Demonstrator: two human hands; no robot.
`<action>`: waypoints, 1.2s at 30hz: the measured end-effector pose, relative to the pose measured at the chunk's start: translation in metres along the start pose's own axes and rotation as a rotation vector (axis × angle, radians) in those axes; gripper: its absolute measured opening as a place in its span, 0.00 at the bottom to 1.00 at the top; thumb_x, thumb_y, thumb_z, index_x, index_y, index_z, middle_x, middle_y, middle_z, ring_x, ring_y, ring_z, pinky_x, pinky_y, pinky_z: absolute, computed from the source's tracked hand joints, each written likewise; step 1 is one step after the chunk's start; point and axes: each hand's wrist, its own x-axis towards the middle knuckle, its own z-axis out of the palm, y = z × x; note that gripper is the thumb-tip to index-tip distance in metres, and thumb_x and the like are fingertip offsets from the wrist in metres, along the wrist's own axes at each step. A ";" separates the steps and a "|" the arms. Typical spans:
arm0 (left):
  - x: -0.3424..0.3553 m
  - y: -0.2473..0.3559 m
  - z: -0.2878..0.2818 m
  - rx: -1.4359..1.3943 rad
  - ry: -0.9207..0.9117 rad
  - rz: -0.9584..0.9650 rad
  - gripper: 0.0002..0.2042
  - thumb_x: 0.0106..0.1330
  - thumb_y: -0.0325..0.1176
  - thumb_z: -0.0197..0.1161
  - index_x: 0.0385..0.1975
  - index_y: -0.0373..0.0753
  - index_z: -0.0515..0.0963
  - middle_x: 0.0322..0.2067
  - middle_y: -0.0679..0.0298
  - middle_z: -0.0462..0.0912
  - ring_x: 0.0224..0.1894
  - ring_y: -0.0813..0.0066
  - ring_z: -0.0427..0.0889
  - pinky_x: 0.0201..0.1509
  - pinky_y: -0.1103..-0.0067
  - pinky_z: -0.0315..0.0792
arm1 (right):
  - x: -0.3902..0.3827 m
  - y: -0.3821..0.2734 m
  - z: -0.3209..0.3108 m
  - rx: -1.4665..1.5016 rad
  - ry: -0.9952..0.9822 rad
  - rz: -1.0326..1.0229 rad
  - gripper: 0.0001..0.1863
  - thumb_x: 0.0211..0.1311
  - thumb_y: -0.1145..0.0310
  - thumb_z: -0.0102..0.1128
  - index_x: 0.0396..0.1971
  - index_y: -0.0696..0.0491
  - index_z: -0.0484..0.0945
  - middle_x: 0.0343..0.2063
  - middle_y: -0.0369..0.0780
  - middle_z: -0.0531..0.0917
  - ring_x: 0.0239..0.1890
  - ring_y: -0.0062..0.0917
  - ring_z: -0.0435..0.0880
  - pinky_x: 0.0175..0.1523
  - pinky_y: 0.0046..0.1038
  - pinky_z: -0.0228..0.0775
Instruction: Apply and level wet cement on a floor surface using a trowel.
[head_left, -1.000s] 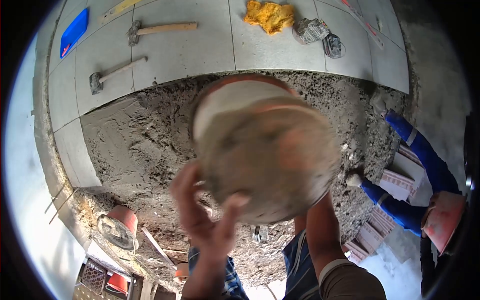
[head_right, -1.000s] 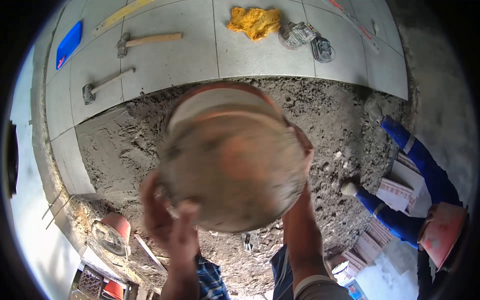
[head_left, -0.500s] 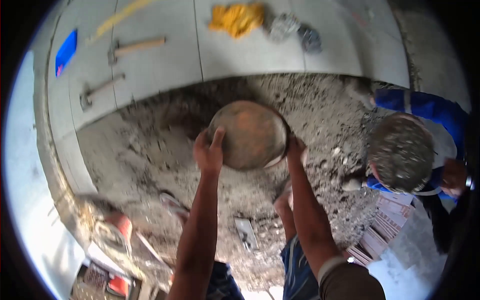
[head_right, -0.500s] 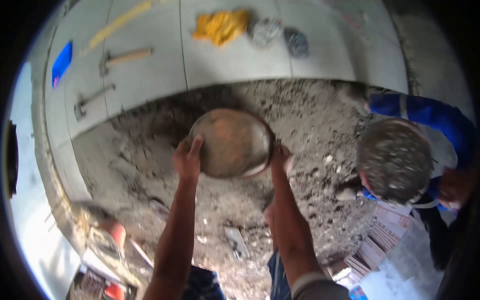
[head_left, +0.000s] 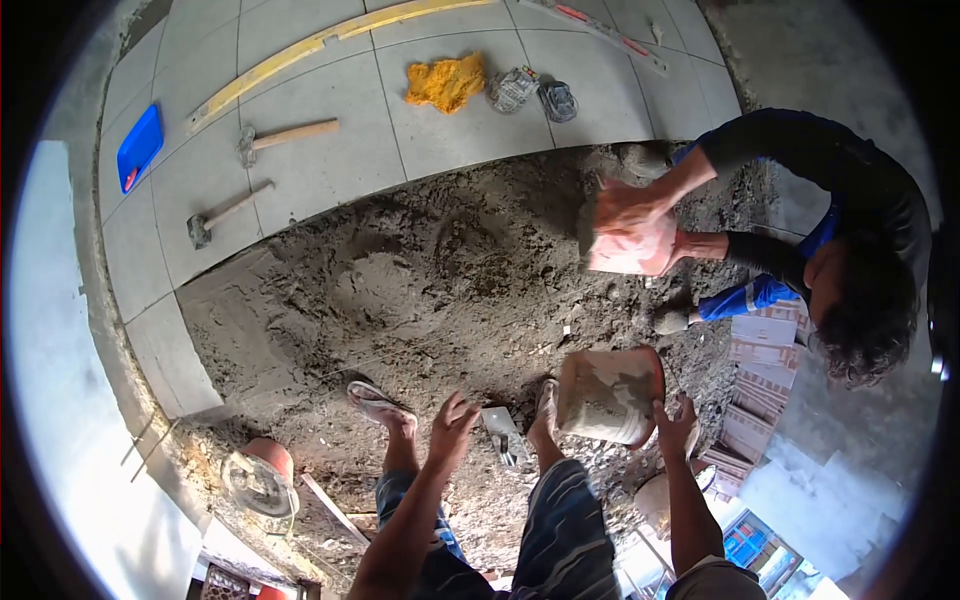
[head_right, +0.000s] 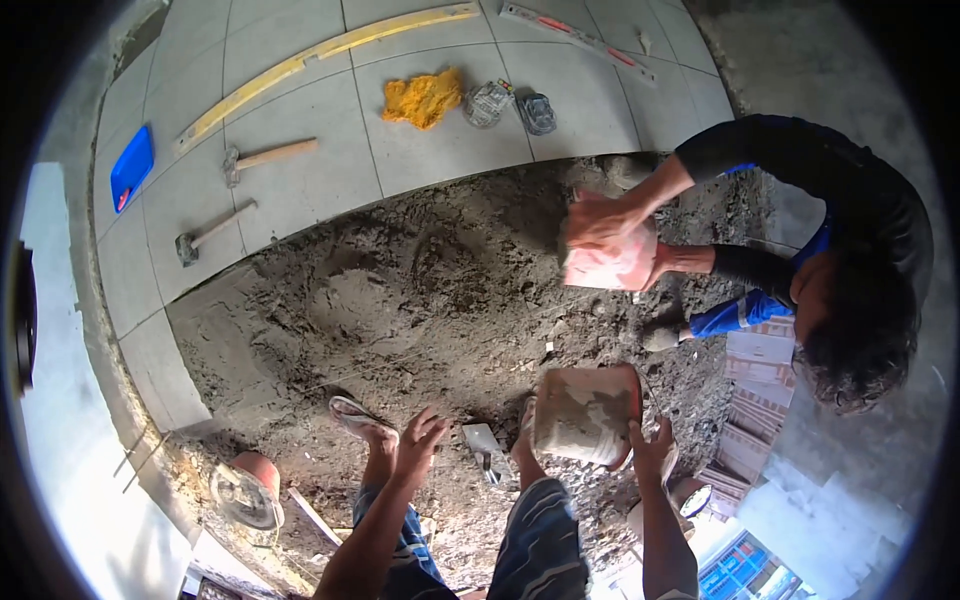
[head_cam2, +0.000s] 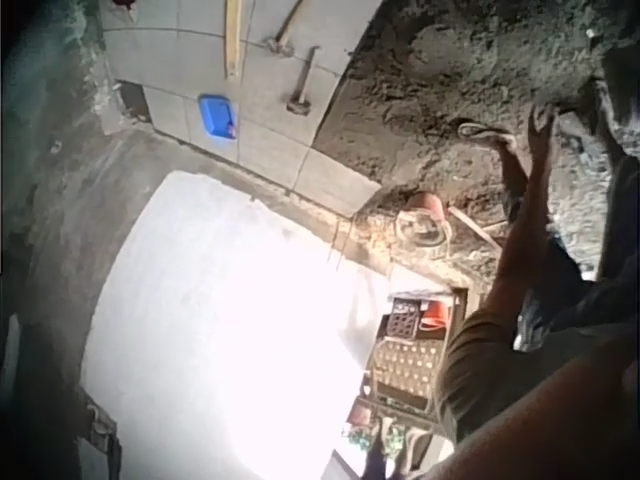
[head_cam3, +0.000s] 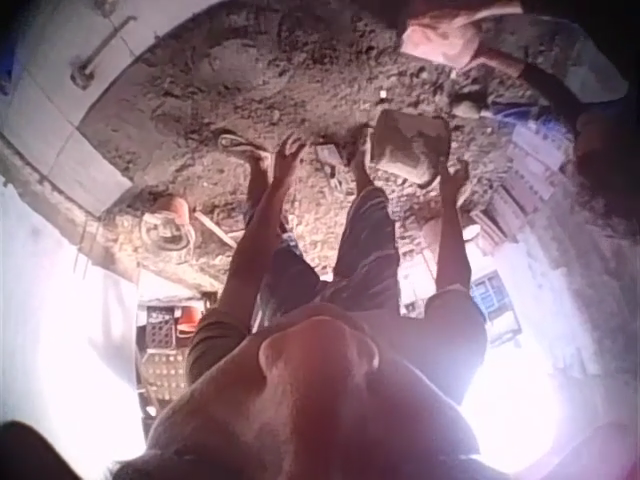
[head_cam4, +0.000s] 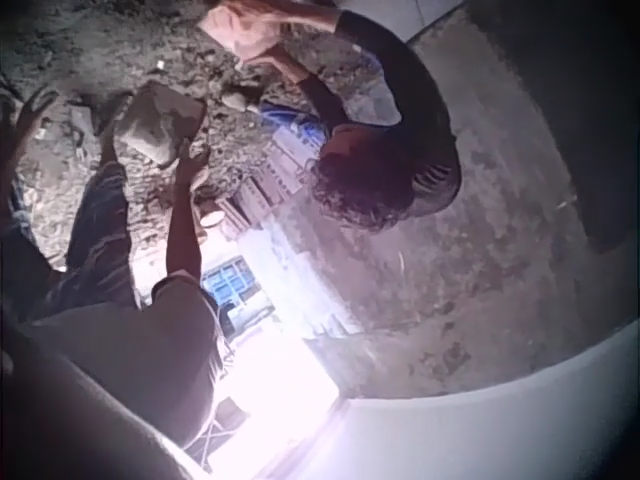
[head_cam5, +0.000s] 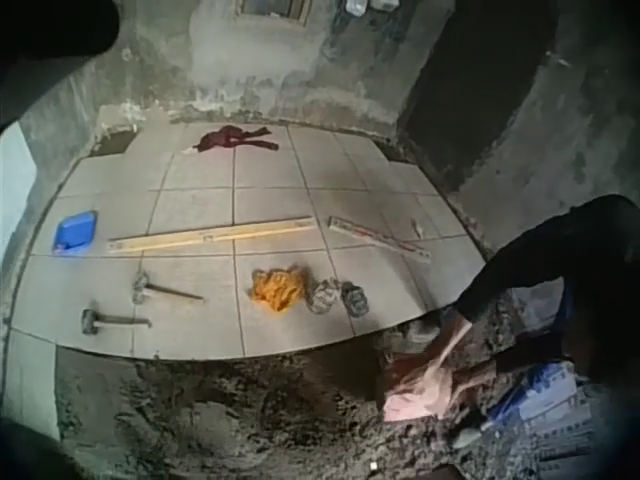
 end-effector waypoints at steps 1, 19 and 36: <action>0.004 -0.029 -0.017 0.067 0.045 0.054 0.30 0.72 0.40 0.68 0.71 0.39 0.67 0.58 0.57 0.82 0.55 0.75 0.82 0.52 0.78 0.77 | -0.001 0.037 0.010 0.003 -0.006 -0.009 0.32 0.54 0.52 0.77 0.51 0.59 0.79 0.28 0.43 0.82 0.27 0.30 0.78 0.35 0.35 0.71; -0.109 -0.174 -0.010 0.535 0.396 0.085 0.14 0.74 0.38 0.63 0.46 0.33 0.86 0.48 0.52 0.89 0.51 0.63 0.88 0.58 0.70 0.78 | -0.111 0.073 0.210 0.259 -0.999 -0.347 0.29 0.61 0.49 0.70 0.54 0.54 0.80 0.40 0.50 0.87 0.46 0.44 0.88 0.50 0.42 0.81; -0.077 -0.142 -0.046 0.340 0.081 0.181 0.31 0.69 0.54 0.67 0.65 0.39 0.73 0.55 0.46 0.83 0.51 0.50 0.87 0.50 0.64 0.81 | -0.281 0.100 0.430 -0.134 -0.641 -0.102 0.26 0.58 0.66 0.64 0.55 0.64 0.75 0.38 0.60 0.85 0.43 0.56 0.86 0.50 0.51 0.76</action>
